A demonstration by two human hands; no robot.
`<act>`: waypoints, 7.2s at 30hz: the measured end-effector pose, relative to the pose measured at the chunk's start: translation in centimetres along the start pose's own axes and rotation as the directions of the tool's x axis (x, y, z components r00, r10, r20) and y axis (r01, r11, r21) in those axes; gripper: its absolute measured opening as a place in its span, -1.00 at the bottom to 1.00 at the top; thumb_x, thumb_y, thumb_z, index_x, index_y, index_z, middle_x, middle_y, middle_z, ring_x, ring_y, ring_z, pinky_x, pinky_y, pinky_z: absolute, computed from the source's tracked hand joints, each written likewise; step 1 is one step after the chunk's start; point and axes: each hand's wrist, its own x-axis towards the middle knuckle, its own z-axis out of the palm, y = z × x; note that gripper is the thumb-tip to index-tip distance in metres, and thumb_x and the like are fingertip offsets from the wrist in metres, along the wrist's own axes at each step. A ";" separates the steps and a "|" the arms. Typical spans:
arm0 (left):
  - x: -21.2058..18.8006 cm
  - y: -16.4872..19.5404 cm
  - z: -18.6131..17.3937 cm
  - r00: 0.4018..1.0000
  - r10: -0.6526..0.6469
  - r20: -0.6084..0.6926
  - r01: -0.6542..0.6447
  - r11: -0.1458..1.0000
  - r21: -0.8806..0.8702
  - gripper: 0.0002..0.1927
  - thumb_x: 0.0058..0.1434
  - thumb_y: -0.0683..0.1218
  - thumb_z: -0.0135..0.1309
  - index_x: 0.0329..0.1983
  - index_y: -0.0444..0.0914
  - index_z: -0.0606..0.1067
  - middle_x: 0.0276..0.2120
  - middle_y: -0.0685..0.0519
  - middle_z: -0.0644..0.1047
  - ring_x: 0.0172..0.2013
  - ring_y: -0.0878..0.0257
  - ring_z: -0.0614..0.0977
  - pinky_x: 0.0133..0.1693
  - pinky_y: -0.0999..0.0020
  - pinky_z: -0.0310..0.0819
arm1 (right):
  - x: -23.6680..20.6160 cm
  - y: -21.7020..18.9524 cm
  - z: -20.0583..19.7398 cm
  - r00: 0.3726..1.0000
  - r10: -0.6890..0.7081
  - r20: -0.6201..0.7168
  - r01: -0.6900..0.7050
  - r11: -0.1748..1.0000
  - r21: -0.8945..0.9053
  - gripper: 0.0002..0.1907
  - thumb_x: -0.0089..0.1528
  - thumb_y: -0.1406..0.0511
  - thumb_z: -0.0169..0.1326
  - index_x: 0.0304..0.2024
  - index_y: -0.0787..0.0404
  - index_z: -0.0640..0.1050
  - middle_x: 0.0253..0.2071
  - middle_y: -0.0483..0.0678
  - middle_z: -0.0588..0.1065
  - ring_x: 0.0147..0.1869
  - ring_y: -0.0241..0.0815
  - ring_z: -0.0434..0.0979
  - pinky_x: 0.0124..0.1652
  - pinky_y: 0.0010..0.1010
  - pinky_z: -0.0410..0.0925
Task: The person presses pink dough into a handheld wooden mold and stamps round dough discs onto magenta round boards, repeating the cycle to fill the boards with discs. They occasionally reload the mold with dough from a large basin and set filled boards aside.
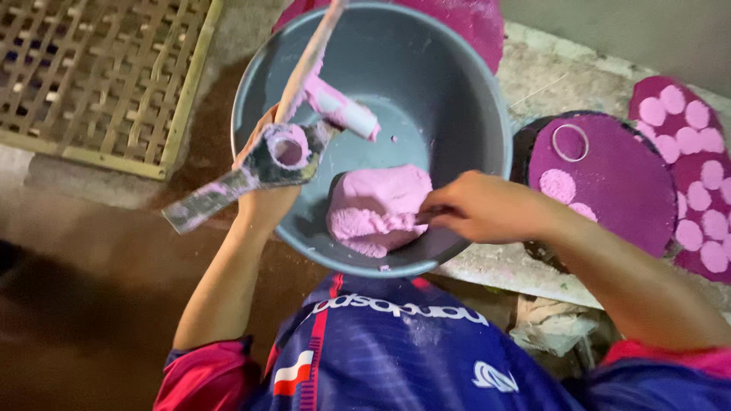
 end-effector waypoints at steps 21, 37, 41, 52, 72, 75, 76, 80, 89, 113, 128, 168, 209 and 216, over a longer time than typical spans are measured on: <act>-0.8 2.5 3.0 0.867 -0.203 0.455 0.262 0.963 -0.071 -0.70 0.25 -0.15 0.17 0.07 -0.19 0.56 0.00 -0.03 0.64 0.02 0.13 0.68 0.12 0.28 0.56 | -5.4 -3.8 0.8 0.864 -0.195 -0.465 -0.143 0.790 -0.597 -0.65 0.17 0.24 0.10 0.01 0.19 0.50 -0.30 -0.02 0.51 -0.32 -0.04 0.60 -0.39 -0.22 0.42; 4.5 3.3 3.5 0.976 -0.089 0.200 0.020 0.946 0.324 -0.49 0.06 0.01 0.28 0.10 -0.16 0.53 0.51 -0.22 0.06 0.26 -0.28 0.38 0.08 -0.04 0.44 | 1.2 4.7 8.9 0.871 0.164 -0.464 0.293 0.584 0.757 -0.62 0.42 0.38 0.01 0.27 0.36 0.53 -0.37 -0.07 0.44 -0.32 -0.30 0.31 -0.35 -0.41 0.26; 3.5 4.3 5.1 0.988 0.084 0.126 -0.125 0.925 0.360 -0.43 0.08 0.04 0.32 0.18 -0.12 0.49 0.49 -0.34 0.01 0.23 -0.30 0.41 0.03 -0.04 0.49 | 4.4 4.9 9.1 0.737 0.231 -0.635 0.273 0.758 0.592 -0.59 0.38 0.32 0.00 0.26 0.35 0.48 -0.41 -0.05 0.46 -0.38 -0.30 0.35 -0.38 -0.41 0.32; 2.7 0.5 3.6 0.964 0.164 0.209 -0.204 0.960 0.191 -0.08 0.31 -0.08 0.27 0.58 -0.44 0.05 0.01 -0.20 0.51 -0.08 0.03 0.60 -0.12 0.18 0.60 | -1.4 2.1 0.0 0.916 0.170 -0.363 -0.092 0.971 0.222 -0.62 0.28 0.22 0.01 0.12 0.16 0.58 -0.24 0.19 0.63 -0.26 0.06 0.69 -0.22 -0.19 0.44; 1.0 2.7 3.6 0.850 0.085 0.520 -0.174 0.977 0.125 -0.32 0.11 0.14 0.31 0.24 -0.19 0.42 0.33 -0.20 0.37 0.20 -0.22 0.41 0.14 0.05 0.35 | -0.4 -7.9 0.0 0.886 -0.276 -0.372 -0.128 0.626 -0.769 -0.86 0.26 0.25 0.01 -0.25 0.18 0.53 -0.38 -0.04 0.50 -0.41 -0.10 0.59 -0.46 -0.27 0.44; 0.5 3.6 4.2 0.885 0.102 0.454 -0.095 0.995 -0.037 -0.16 0.07 0.04 0.24 0.44 -0.26 0.29 0.34 -0.17 0.40 0.28 -0.14 0.43 0.22 0.06 0.35 | 2.1 -6.8 2.5 0.897 -0.287 -0.335 -0.095 0.617 -0.781 -0.83 0.23 0.29 -0.01 -0.19 0.22 0.53 -0.36 0.00 0.51 -0.40 -0.09 0.60 -0.45 -0.28 0.46; 0.6 3.7 3.9 0.893 0.093 0.439 -0.073 0.995 -0.064 -0.17 0.10 0.05 0.26 0.43 -0.25 0.29 0.32 -0.18 0.42 0.27 -0.13 0.45 0.22 0.05 0.36 | 1.9 -6.5 2.8 0.891 -0.294 -0.345 -0.075 0.654 -0.753 -0.81 0.22 0.29 -0.01 -0.17 0.22 0.53 -0.36 0.01 0.51 -0.40 -0.08 0.61 -0.45 -0.27 0.46; 1.7 3.4 1.2 0.883 -0.142 0.447 0.101 0.988 0.114 -0.13 0.11 0.12 0.29 0.47 -0.14 0.26 0.11 -0.10 0.52 0.07 -0.04 0.59 0.08 0.09 0.48 | -4.5 -6.3 0.1 0.889 -0.147 -0.435 -0.169 0.776 -0.608 -0.73 0.24 0.29 -0.02 -0.03 0.19 0.55 -0.37 0.01 0.52 -0.43 -0.03 0.62 -0.51 -0.22 0.45; 2.7 5.4 2.5 0.920 0.092 0.380 -0.105 0.994 0.013 -0.07 -0.01 0.09 0.35 0.40 -0.32 0.29 0.06 -0.23 0.51 0.00 -0.14 0.58 -0.06 0.03 0.50 | 1.3 -7.7 1.9 0.870 -0.213 -0.445 -0.225 0.632 -0.742 -0.86 0.20 0.31 0.05 -0.24 0.24 0.51 -0.41 -0.04 0.49 -0.41 -0.11 0.61 -0.45 -0.32 0.45; 3.4 2.5 2.7 0.988 0.078 0.137 -0.119 0.937 0.329 -0.45 0.09 0.06 0.33 0.10 -0.29 0.55 0.47 -0.31 0.04 0.16 -0.34 0.43 -0.04 -0.09 0.50 | 5.1 2.7 7.9 0.687 0.231 -0.689 0.194 0.855 0.480 -0.70 0.35 0.36 0.08 0.12 0.34 0.57 -0.39 0.26 0.52 -0.38 -0.24 0.42 -0.33 -0.31 0.38; -1.9 -5.9 -0.1 0.681 -0.241 0.692 0.725 0.360 -0.587 -0.58 0.03 -0.36 0.19 0.00 -0.38 0.49 -0.28 -0.02 0.57 -0.30 0.18 0.60 -0.28 0.29 0.52 | -2.6 5.0 -3.6 0.641 -0.143 -0.754 0.007 0.984 -0.180 -0.57 0.31 0.38 0.16 0.24 0.12 0.57 -0.18 0.11 0.62 -0.16 0.05 0.65 -0.19 -0.21 0.47; -2.2 6.4 1.7 0.746 0.172 0.644 0.318 0.757 -0.571 -0.42 0.09 -0.19 0.34 0.18 -0.28 0.43 0.04 -0.04 0.54 0.02 0.17 0.58 0.09 0.25 0.50 | -2.8 -0.4 1.2 0.507 -0.400 -0.763 0.570 0.820 -0.051 -0.46 0.32 0.10 -0.06 0.28 0.21 0.42 0.30 0.23 0.43 0.22 0.16 0.56 0.19 -0.05 0.39; 0.1 27.2 50.4 0.694 -0.004 0.720 -0.273 0.924 0.268 -0.36 0.10 -0.06 0.11 0.32 0.02 0.42 0.42 -0.16 0.06 0.35 -0.32 0.06 0.28 -0.24 -0.01 | -40.6 42.4 23.4 0.190 0.549 -0.814 0.815 0.373 0.443 -0.09 0.24 0.16 0.25 0.49 0.32 0.11 0.27 0.17 0.35 0.35 0.13 0.38 0.33 0.14 0.26; 1.0 29.7 51.7 0.705 -0.030 0.709 -0.215 0.943 0.255 -0.43 0.15 -0.06 0.11 0.29 0.03 0.45 0.39 -0.14 0.13 0.37 -0.22 0.11 0.33 -0.19 0.02 | -40.1 43.5 23.6 0.231 0.569 -0.789 0.814 0.332 0.477 -0.09 0.29 0.15 0.14 0.55 0.35 0.04 0.26 0.24 0.34 0.33 0.16 0.38 0.32 0.12 0.24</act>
